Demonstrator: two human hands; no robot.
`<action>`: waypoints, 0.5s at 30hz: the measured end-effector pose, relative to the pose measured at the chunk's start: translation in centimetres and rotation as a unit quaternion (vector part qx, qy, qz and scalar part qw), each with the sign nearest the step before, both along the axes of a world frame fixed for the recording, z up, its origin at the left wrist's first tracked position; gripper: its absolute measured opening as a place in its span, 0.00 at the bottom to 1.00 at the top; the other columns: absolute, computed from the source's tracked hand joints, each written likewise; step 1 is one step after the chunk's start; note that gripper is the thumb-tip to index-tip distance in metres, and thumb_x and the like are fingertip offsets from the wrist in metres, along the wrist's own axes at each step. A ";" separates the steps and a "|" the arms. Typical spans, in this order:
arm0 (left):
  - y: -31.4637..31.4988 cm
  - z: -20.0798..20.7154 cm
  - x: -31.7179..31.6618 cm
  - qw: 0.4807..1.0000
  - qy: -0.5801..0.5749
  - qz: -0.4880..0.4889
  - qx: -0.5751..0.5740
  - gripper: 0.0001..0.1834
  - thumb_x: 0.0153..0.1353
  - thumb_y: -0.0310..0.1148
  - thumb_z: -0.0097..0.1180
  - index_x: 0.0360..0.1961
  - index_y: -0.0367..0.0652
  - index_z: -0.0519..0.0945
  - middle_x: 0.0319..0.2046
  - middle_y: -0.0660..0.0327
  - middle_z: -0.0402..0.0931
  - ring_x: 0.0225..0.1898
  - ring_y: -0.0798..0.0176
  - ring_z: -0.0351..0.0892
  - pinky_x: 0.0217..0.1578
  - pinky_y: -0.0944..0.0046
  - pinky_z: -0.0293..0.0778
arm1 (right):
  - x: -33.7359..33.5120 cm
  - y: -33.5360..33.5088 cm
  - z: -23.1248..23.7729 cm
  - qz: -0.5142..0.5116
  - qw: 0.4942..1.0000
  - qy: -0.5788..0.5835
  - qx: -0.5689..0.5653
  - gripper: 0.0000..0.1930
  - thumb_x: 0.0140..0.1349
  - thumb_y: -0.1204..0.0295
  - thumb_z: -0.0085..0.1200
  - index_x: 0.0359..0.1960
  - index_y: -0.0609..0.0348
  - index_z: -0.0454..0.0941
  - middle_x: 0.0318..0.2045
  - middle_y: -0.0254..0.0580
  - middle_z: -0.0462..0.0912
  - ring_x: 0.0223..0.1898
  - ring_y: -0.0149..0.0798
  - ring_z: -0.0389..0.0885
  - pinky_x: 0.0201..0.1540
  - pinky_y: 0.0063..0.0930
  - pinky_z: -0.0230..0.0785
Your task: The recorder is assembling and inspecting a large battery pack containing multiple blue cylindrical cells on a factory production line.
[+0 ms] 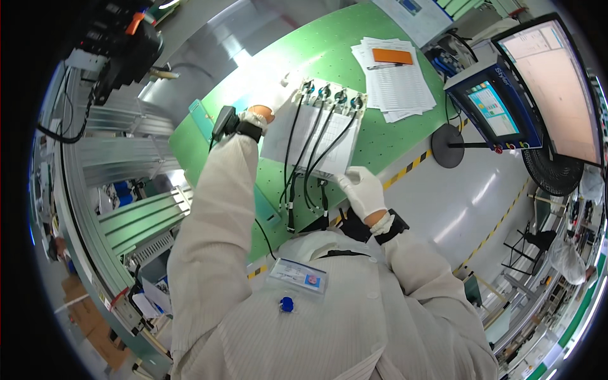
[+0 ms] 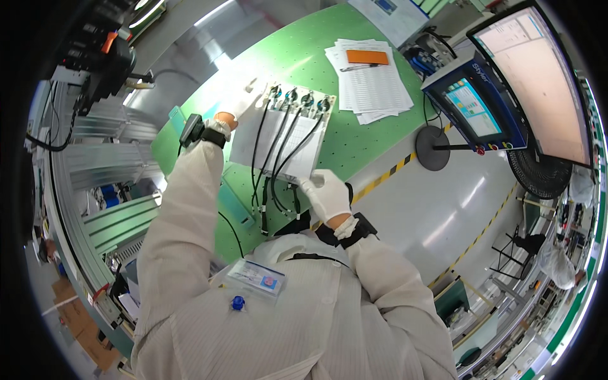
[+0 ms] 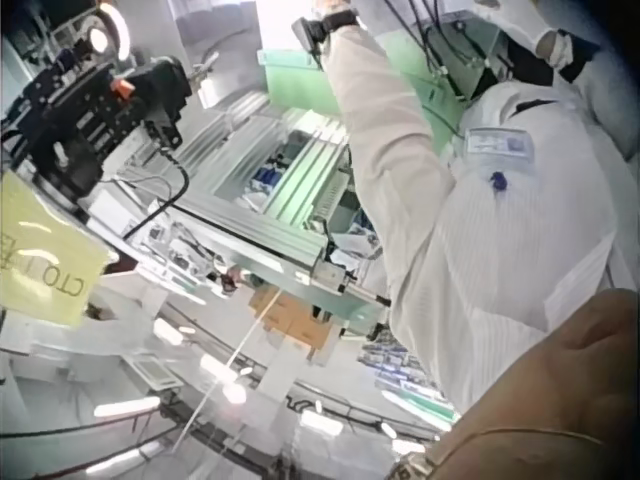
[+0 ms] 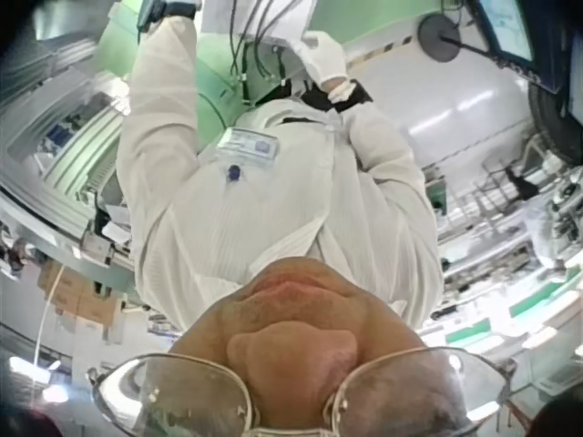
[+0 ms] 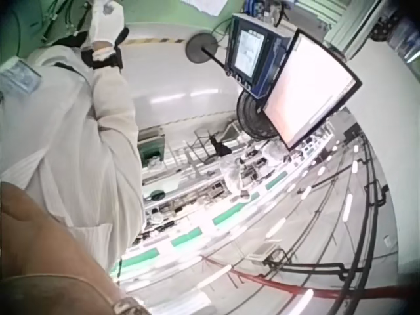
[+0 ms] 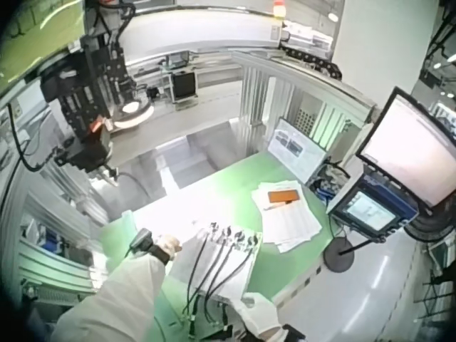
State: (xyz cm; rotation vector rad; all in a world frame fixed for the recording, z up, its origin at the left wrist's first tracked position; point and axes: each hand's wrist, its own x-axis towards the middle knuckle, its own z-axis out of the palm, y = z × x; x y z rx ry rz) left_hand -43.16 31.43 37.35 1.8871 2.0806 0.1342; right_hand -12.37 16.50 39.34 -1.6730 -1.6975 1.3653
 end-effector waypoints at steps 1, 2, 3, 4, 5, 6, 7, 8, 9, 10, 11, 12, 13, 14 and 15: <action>-1.7 -0.7 0.0 0.985 -0.105 0.100 0.090 0.29 0.69 0.56 0.50 0.62 0.48 0.79 0.61 0.49 0.77 0.64 0.45 0.71 0.67 0.53 0.62 | 0.0 0.5 -0.1 -0.001 1.000 -0.022 0.013 0.22 0.61 0.57 0.67 0.44 0.66 0.82 0.39 0.51 0.87 0.41 0.43 0.87 0.47 0.32 0.77; -3.8 -1.4 -0.1 0.942 -0.206 0.199 0.178 0.27 0.70 0.53 0.50 0.61 0.48 0.80 0.60 0.49 0.77 0.63 0.46 0.72 0.66 0.53 0.63 | -0.2 1.1 -0.2 -0.008 0.999 -0.036 0.037 0.22 0.60 0.58 0.68 0.44 0.67 0.81 0.37 0.51 0.87 0.39 0.42 0.87 0.45 0.32 0.77; -6.3 -0.7 0.8 0.917 -0.238 0.245 0.206 0.24 0.70 0.48 0.53 0.58 0.42 0.80 0.50 0.50 0.80 0.53 0.51 0.77 0.56 0.56 0.70 | -0.2 1.7 -0.4 -0.027 0.999 -0.026 0.038 0.21 0.61 0.59 0.68 0.42 0.68 0.81 0.34 0.49 0.87 0.36 0.40 0.86 0.42 0.31 0.77; -9.1 0.2 1.8 0.889 -0.270 0.288 0.233 0.21 0.70 0.43 0.55 0.55 0.37 0.79 0.41 0.52 0.83 0.42 0.57 0.82 0.45 0.59 0.77 | -0.1 2.4 -0.7 -0.049 0.998 -0.015 0.040 0.20 0.61 0.61 0.68 0.40 0.69 0.81 0.31 0.47 0.87 0.32 0.38 0.85 0.39 0.30 0.77; -12.1 -0.5 2.6 0.797 -0.380 0.357 0.307 0.18 0.71 0.44 0.55 0.44 0.36 0.80 0.31 0.58 0.80 0.32 0.64 0.77 0.39 0.63 0.75 | -0.6 3.0 -0.3 -0.076 0.994 0.075 -0.034 0.17 0.62 0.64 0.67 0.38 0.69 0.80 0.26 0.43 0.84 0.25 0.31 0.81 0.29 0.26 0.73; -15.1 -0.6 3.6 0.790 -0.360 0.445 0.221 0.19 0.71 0.45 0.55 0.34 0.38 0.76 0.26 0.62 0.75 0.29 0.67 0.70 0.35 0.63 0.72 | -0.7 3.3 -0.6 -0.074 0.994 0.074 -0.036 0.17 0.62 0.64 0.67 0.38 0.69 0.80 0.26 0.43 0.84 0.25 0.31 0.81 0.29 0.26 0.73; -17.7 -1.3 5.4 0.764 -0.389 0.482 0.183 0.22 0.72 0.48 0.54 0.29 0.39 0.72 0.24 0.62 0.72 0.28 0.67 0.67 0.34 0.62 0.71 | -0.9 3.6 -0.9 -0.086 0.990 0.093 -0.065 0.16 0.63 0.65 0.67 0.37 0.69 0.80 0.25 0.41 0.84 0.23 0.29 0.79 0.26 0.25 0.71; -20.7 -3.3 6.2 0.825 -0.324 0.447 0.118 0.26 0.71 0.53 0.54 0.30 0.38 0.74 0.25 0.59 0.75 0.29 0.64 0.71 0.36 0.60 0.72 | -1.2 3.8 -1.2 -0.093 0.985 0.113 -0.096 0.15 0.63 0.66 0.67 0.36 0.68 0.79 0.24 0.40 0.83 0.21 0.26 0.78 0.23 0.23 0.69; -23.4 -6.3 7.0 0.864 -0.316 0.380 0.101 0.30 0.70 0.58 0.54 0.31 0.36 0.77 0.28 0.55 0.80 0.31 0.61 0.77 0.39 0.59 0.74 | -1.5 3.8 -1.7 -0.083 0.986 0.117 -0.083 0.14 0.63 0.67 0.68 0.36 0.67 0.79 0.23 0.38 0.82 0.20 0.27 0.78 0.22 0.23 0.69; -23.2 -3.2 8.7 0.856 -0.348 0.382 -0.012 0.32 0.69 0.60 0.54 0.34 0.35 0.80 0.31 0.51 0.83 0.34 0.59 0.80 0.41 0.58 0.75 | -1.4 4.0 -1.8 -0.083 0.987 0.113 -0.083 0.14 0.63 0.67 0.68 0.36 0.67 0.79 0.23 0.38 0.82 0.20 0.27 0.78 0.22 0.23 0.69; -23.5 -4.5 10.0 0.819 -0.420 0.390 -0.013 0.32 0.68 0.61 0.55 0.35 0.35 0.81 0.31 0.51 0.83 0.34 0.59 0.81 0.41 0.58 0.75 | -1.3 4.2 -1.9 -0.092 0.985 0.113 -0.091 0.14 0.62 0.67 0.68 0.35 0.67 0.79 0.22 0.37 0.82 0.20 0.27 0.77 0.22 0.22 0.69; -23.4 -4.7 10.5 0.821 -0.440 0.363 -0.006 0.32 0.69 0.61 0.55 0.34 0.35 0.80 0.30 0.53 0.82 0.35 0.59 0.81 0.40 0.59 0.76 | -1.4 4.3 -1.9 -0.098 0.984 0.115 -0.099 0.14 0.62 0.67 0.68 0.35 0.66 0.79 0.22 0.36 0.82 0.20 0.27 0.77 0.23 0.22 0.69; -23.1 -4.8 10.1 0.833 -0.447 0.324 -0.041 0.30 0.70 0.58 0.55 0.33 0.35 0.80 0.29 0.55 0.82 0.34 0.61 0.81 0.39 0.61 0.76 | -1.2 4.4 -2.2 -0.091 0.982 0.133 -0.102 0.14 0.62 0.67 0.69 0.35 0.66 0.79 0.22 0.35 0.81 0.20 0.27 0.77 0.23 0.22 0.70; -22.9 -4.9 9.7 0.843 -0.452 0.283 -0.075 0.28 0.71 0.55 0.54 0.33 0.35 0.80 0.28 0.57 0.81 0.33 0.63 0.81 0.38 0.62 0.76 | -1.1 4.4 -2.2 -0.088 0.982 0.132 -0.102 0.14 0.62 0.67 0.69 0.35 0.66 0.79 0.22 0.35 0.81 0.20 0.27 0.77 0.23 0.22 0.70; -22.6 -4.2 10.0 0.841 -0.453 0.285 -0.074 0.28 0.71 0.55 0.54 0.33 0.35 0.80 0.28 0.57 0.81 0.33 0.63 0.81 0.38 0.62 0.76 | -0.9 4.6 -2.2 -0.080 0.980 0.140 -0.114 0.14 0.62 0.66 0.68 0.35 0.66 0.79 0.23 0.36 0.82 0.20 0.27 0.77 0.24 0.22 0.71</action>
